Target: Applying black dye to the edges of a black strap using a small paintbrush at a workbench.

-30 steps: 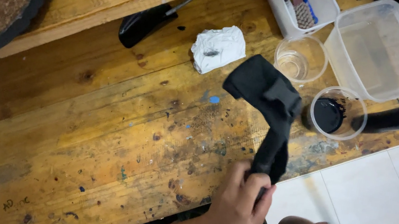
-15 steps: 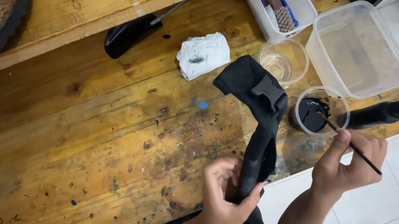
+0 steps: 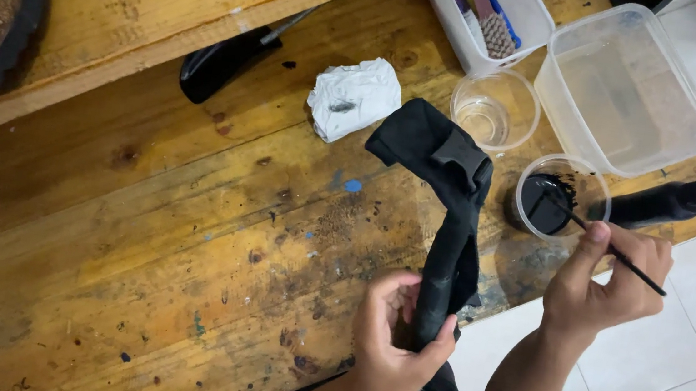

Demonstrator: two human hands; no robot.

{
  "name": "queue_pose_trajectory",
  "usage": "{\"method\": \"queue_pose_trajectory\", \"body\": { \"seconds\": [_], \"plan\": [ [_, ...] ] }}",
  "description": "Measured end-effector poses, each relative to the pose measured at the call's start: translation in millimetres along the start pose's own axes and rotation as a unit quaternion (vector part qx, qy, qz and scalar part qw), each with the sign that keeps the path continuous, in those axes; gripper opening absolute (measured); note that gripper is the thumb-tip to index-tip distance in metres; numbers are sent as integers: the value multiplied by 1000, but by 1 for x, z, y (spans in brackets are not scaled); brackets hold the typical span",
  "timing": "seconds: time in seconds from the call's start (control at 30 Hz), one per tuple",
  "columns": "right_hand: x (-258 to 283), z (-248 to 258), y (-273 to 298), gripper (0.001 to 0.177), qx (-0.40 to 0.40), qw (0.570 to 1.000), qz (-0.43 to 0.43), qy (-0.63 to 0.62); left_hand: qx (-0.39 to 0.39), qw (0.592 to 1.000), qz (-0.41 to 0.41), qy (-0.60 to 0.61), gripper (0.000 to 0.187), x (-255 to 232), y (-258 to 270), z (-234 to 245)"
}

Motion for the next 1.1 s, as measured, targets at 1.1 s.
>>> {"method": "queue_pose_trajectory", "body": {
  "seconds": [1.1],
  "plan": [
    [94, 77, 79, 21, -173, 958, 174, -145, 19, 999, -28, -17, 45, 2, 8, 3]
  ]
}}
Point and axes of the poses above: each hand's wrist, its own y-axis away from the middle knuckle, its own z-axis out of the back of the hand, x = y × z, the point moved 4 cm from there along -y, towards the middle knuckle, and after that the axes turned 8 degrees about -x, right-handed, at the moved point
